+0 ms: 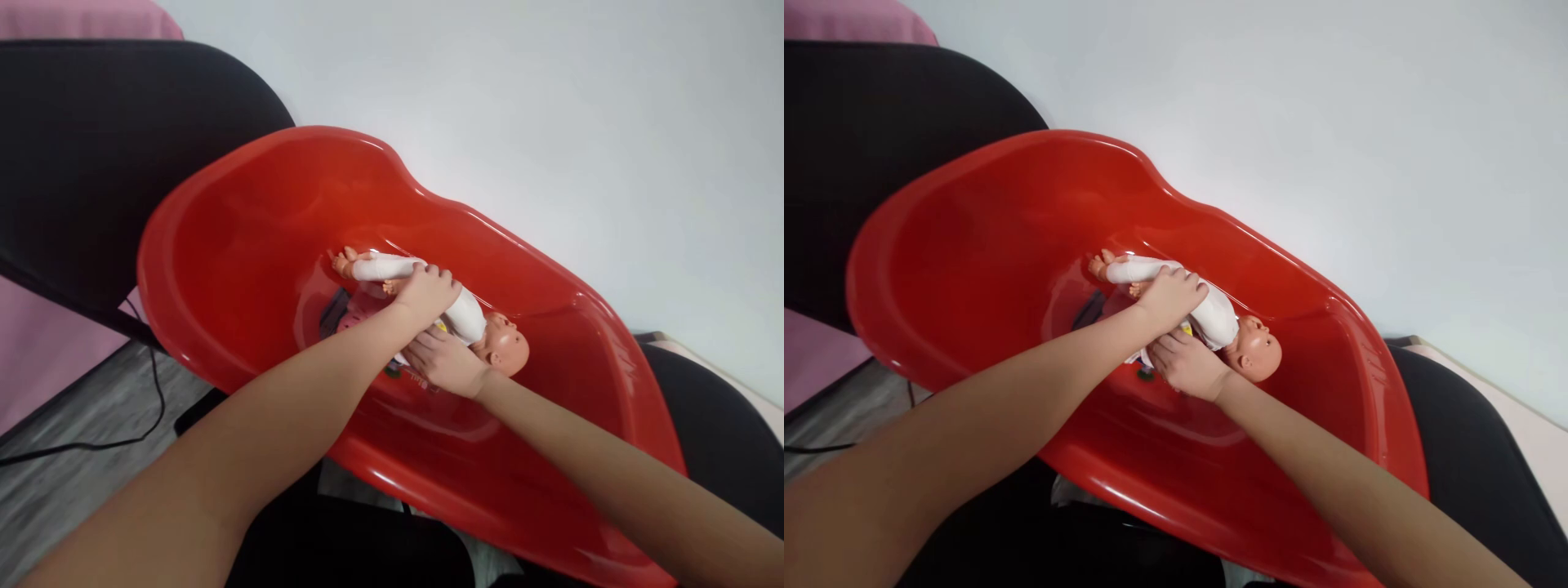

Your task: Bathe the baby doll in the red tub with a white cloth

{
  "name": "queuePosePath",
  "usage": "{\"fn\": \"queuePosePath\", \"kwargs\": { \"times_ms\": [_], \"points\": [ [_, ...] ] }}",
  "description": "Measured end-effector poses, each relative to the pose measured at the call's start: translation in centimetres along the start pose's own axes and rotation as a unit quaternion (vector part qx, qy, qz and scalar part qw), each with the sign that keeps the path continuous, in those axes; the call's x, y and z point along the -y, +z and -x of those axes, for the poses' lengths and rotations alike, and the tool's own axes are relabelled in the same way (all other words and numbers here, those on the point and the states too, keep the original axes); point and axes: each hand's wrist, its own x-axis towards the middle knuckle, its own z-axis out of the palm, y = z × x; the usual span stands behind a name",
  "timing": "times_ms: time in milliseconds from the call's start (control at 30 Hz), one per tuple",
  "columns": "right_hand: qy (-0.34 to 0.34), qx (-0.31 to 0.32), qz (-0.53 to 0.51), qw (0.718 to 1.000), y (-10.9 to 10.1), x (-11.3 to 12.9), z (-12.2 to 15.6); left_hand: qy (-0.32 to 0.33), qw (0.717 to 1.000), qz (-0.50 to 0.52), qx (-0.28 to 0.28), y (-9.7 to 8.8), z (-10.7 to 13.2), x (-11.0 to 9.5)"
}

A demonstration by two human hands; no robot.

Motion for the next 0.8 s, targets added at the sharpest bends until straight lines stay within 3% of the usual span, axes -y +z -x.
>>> {"fn": "queuePosePath", "kwargs": {
  "times_ms": [100, 233, 400, 500, 633, 733, 800],
  "points": [
    [-0.007, 0.023, 0.009, 1.0, 0.5, -1.4, 0.6, -0.006, 1.0, -0.001, 0.008, 0.0, -0.1, 0.2],
    [0.011, 0.05, 0.025, 0.998, -0.4, -2.6, 4.9, -0.008, 1.0, 0.015, 0.016, -0.1, -0.2, 0.1],
    [0.021, 0.061, 0.023, 0.998, -2.8, -2.2, 10.3, 0.01, 0.999, 0.031, 0.009, -0.5, -0.1, -0.1],
    [0.033, 0.072, 0.019, 0.997, -3.7, -1.4, 11.9, 0.011, 0.999, 0.029, 0.012, -0.6, 0.0, -0.1],
    [0.045, 0.064, -0.015, 0.997, -3.9, 0.1, 9.8, 0.011, 1.0, 0.024, 0.013, -0.5, -0.1, -0.1],
    [0.038, 0.022, -0.032, 0.999, -2.1, 1.0, 5.2, 0.01, 1.0, 0.02, 0.009, -0.3, -0.2, -0.2],
    [0.061, 0.031, -0.063, 0.996, -0.1, 1.1, 1.7, 0.008, 1.0, 0.018, 0.007, -0.2, -0.2, -0.2]
  ]
}}
